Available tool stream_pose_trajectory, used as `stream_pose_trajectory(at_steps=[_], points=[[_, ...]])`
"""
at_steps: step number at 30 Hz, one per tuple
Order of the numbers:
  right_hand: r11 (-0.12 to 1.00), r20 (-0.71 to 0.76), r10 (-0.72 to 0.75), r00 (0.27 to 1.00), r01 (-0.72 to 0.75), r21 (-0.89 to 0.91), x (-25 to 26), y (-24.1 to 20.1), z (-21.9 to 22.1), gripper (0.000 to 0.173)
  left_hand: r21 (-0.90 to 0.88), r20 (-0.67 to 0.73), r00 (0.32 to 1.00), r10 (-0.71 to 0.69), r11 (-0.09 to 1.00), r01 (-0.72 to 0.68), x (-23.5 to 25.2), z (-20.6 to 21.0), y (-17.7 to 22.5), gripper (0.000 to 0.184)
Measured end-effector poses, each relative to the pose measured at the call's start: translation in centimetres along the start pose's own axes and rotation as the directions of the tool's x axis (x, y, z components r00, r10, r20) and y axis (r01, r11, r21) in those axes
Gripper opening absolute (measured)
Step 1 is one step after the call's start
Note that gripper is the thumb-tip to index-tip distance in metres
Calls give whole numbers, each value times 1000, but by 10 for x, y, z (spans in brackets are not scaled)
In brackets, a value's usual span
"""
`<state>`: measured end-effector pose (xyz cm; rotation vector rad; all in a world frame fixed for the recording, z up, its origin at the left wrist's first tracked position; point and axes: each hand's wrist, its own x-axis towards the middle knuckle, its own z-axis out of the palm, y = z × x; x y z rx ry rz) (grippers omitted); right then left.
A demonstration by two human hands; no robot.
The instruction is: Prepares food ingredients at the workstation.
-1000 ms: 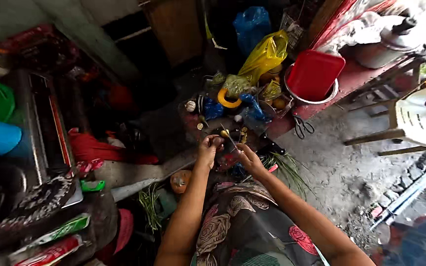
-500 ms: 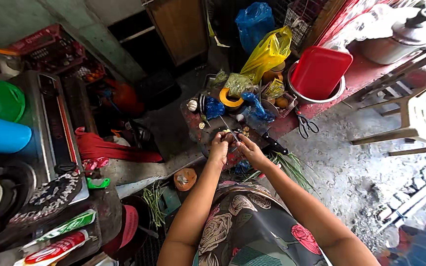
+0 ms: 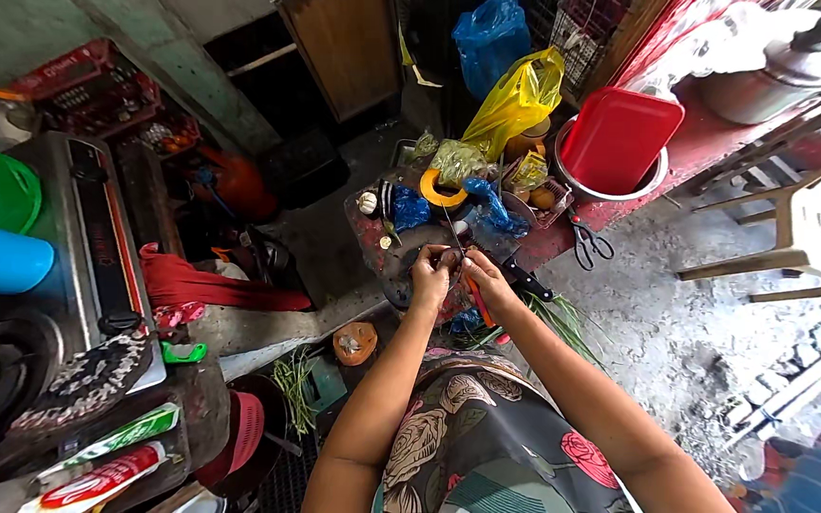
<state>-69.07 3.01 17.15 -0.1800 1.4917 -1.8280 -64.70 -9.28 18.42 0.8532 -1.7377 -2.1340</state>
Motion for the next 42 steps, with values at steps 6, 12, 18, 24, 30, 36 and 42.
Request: stream_pose_trajectory(at_steps=[6,12,18,24,30,36,42], points=[[928,77,-33,996,59,-368,-5,-7,-10,50,-260,61,918,-392,881,394,7,-9,21,5],[995,8,50,999,-49,-87,-6,-12,1,45,-133,37,981,-188,972,191,6,-6,11,11],[989,43,49,998,-42,-145,-6,-12,-4,40,-114,63,989,-134,983,140,3,-8,4,11],[975,80,75,994,-56,-217,-11,-16,-8,45,-140,101,968,-231,960,244,4,-12,1,9],[992,4,123,992,-123,15,-9,-13,-3,25,-114,160,970,-185,972,205,3,-14,-4,13],[988,102,130,986,-120,-94,-15,-14,-11,38,-267,231,946,-225,921,284,6,-22,-8,9],[971,77,217,973,-223,89,-15,-13,-5,28,-229,338,920,-198,931,284,9,-34,-12,12]])
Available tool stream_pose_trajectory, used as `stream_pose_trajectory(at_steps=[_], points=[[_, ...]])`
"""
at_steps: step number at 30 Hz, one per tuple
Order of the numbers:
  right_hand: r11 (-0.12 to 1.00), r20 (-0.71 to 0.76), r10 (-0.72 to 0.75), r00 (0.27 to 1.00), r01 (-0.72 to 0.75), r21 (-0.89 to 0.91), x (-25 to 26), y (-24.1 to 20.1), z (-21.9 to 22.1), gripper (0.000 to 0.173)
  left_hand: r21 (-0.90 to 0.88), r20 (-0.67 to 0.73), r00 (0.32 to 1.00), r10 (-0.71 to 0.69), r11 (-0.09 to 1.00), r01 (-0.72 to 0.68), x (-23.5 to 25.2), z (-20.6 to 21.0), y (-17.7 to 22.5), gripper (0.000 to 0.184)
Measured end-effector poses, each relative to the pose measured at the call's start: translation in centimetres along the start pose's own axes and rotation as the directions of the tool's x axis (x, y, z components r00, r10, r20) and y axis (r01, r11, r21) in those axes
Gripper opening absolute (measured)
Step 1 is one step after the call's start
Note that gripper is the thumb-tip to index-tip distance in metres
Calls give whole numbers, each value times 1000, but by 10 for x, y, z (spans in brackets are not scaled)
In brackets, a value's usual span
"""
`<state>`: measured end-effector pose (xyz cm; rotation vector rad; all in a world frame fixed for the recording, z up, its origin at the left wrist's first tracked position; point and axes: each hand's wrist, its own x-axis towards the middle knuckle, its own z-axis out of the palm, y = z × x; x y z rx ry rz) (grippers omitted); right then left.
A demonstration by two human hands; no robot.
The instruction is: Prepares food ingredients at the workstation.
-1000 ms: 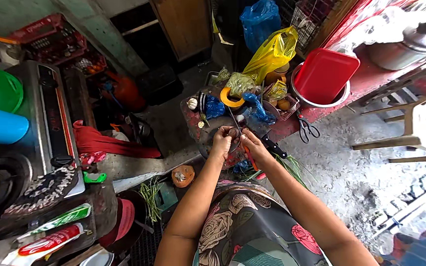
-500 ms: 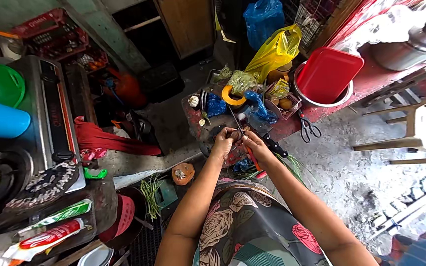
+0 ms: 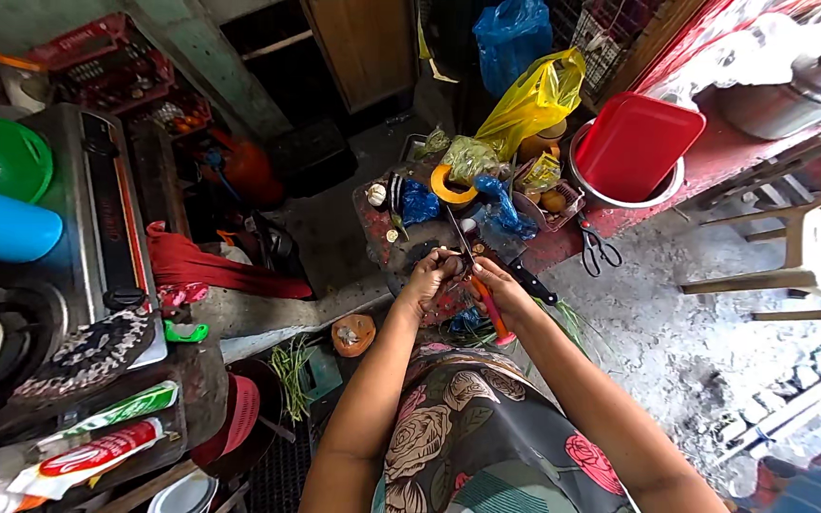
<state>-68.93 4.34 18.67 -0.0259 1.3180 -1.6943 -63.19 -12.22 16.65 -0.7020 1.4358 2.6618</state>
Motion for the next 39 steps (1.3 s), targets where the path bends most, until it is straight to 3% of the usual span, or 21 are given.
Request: stream_pose_trajectory(at_steps=[3,9,13,16,19,23,27,30,35,39], points=[[998,25,-56,998,56,-5,0,4,1,27,-156,40,998,-46,986,52,0,-3,-3,17],[961,23,-170,985,171,-216,-6,5,2,37,-342,98,984,-149,924,174,-7,1,-4,19],[991,-38,-94,995,90,-96,-4,2,-6,33,-192,175,976,-133,967,166,-9,-8,0,17],[987,-21,-100,995,97,-131,-5,-1,-11,37,-118,221,962,-158,975,187,-11,-11,8,20],[970,-17,-138,990,131,-204,-5,-3,-12,37,-165,162,974,-159,969,186,-7,-11,9,18],[956,-135,-134,982,92,-278,11,-11,-21,38,-138,11,991,-133,981,133,-1,-4,8,21],[933,-200,-38,979,-37,-358,38,-12,-42,49,-114,25,994,-111,987,113,7,-2,9,28],[923,-165,-32,986,-34,-384,45,-11,-48,61,-119,22,993,-118,986,119,8,4,14,28],[914,-127,-120,985,59,-400,38,-8,-38,45,-161,-83,988,-129,980,114,14,11,15,14],[913,-139,-148,979,81,-401,39,-7,-41,42,-221,-21,991,-134,967,126,18,11,15,18]])
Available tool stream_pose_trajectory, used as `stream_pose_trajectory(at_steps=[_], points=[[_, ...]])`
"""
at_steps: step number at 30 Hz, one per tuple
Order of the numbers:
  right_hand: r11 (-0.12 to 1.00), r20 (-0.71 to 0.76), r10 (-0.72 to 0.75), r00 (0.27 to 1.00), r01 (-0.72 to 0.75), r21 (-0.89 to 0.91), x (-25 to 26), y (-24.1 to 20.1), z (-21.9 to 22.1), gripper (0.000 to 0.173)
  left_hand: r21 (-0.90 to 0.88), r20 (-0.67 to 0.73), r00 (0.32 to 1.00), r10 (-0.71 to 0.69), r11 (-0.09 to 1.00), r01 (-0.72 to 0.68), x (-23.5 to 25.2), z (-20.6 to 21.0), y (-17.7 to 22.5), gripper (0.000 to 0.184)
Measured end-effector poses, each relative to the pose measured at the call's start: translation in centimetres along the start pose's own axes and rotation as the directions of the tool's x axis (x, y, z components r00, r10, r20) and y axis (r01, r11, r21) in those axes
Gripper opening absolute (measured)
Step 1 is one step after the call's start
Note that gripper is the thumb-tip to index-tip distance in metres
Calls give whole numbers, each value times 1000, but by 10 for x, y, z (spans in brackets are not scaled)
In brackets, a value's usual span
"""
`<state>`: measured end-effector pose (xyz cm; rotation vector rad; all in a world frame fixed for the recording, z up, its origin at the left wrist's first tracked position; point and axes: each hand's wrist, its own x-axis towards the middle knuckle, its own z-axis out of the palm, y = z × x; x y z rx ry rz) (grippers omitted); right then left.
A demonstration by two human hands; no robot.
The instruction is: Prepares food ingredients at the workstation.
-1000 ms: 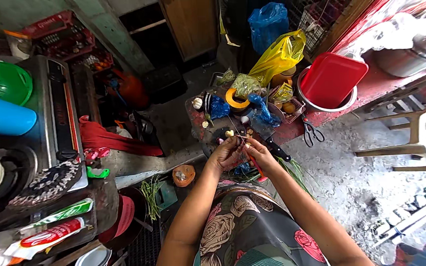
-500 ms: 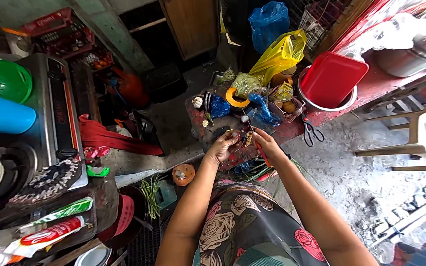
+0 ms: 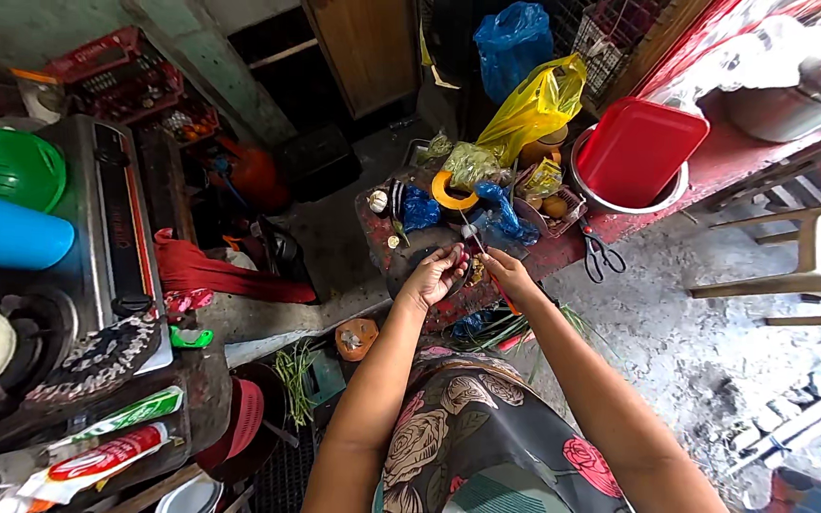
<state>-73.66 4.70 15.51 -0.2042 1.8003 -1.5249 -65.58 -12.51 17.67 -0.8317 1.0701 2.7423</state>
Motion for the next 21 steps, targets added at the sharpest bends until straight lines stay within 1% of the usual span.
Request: stream_pose_trajectory(at_steps=[2,5,9,11,13,15,18,21], points=[[1000,10,5,1000,-5,-5,1,0,-3,49,-39,66,998,-22,999,24,1,-2,1,22],[1000,3,6,1000,-6,-8,0,0,-6,50,-89,101,994,-51,994,60,2,-3,3,22],[1000,-3,21,1000,-21,21,-2,1,-8,52,-75,100,995,-16,997,24,4,-1,1,24],[999,-13,20,1000,-20,32,-4,0,-7,50,-72,61,998,8,997,-4,6,1,-1,22],[999,-13,-48,999,48,7,-6,2,-4,48,-69,5,1000,10,998,-10,7,5,-2,16],[982,9,-179,984,179,-67,-10,6,-1,51,-93,-37,999,-8,996,4,8,8,-3,13],[907,47,-362,931,363,-215,-15,14,8,60,-184,-24,999,-44,982,39,7,13,-3,17],[850,53,-420,906,413,-326,-19,16,16,62,-228,-11,999,-49,973,46,5,16,-4,23]])
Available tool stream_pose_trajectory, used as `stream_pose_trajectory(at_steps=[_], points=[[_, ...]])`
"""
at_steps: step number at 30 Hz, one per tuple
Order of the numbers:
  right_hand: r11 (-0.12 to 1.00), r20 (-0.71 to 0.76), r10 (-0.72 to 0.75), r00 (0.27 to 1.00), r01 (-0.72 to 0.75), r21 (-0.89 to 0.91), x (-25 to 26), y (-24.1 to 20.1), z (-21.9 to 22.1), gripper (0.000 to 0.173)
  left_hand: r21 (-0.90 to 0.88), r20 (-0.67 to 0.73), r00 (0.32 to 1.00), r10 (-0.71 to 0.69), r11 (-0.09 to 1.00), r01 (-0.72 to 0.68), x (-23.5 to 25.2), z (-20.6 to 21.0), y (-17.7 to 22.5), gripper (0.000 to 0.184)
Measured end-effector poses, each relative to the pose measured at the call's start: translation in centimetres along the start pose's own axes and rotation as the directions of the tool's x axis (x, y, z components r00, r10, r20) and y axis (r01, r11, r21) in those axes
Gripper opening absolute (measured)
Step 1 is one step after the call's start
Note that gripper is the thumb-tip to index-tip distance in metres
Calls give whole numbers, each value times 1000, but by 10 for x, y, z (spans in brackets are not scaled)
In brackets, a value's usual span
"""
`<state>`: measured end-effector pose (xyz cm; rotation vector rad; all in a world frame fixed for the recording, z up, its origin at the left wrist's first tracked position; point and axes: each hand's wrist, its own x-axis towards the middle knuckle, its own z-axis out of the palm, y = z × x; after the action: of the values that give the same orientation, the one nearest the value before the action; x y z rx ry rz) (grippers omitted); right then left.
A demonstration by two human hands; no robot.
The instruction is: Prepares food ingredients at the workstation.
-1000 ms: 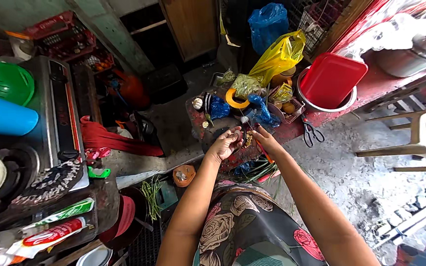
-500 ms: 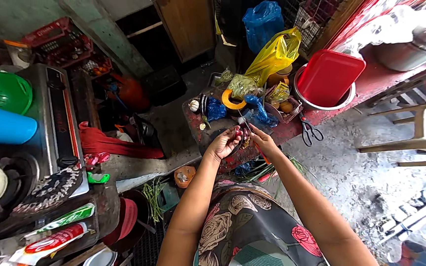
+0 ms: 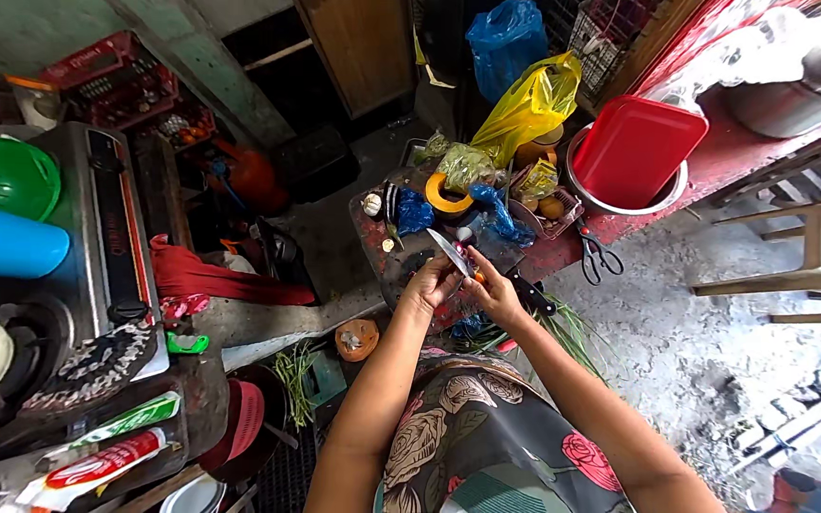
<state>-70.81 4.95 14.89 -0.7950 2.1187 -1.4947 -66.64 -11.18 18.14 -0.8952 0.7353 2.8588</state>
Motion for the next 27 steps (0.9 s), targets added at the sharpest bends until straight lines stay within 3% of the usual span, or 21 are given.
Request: stream_pose_trajectory(at_steps=[8,15,20,27], points=[[991,-20,-79,997,76,-109,5,-1,-3,57,-61,-44,999,19,998,-22,-2,8,-4,25],[994,-26,-88,996,86,-70,9,-1,-10,48,63,-55,997,49,997,-45,0,8,-3,20],[997,67,-44,997,48,-54,10,-8,-16,59,89,109,992,66,993,-76,3,1,-4,21],[998,87,-48,995,43,50,12,-11,-19,59,76,41,995,87,993,-90,4,5,-7,15]])
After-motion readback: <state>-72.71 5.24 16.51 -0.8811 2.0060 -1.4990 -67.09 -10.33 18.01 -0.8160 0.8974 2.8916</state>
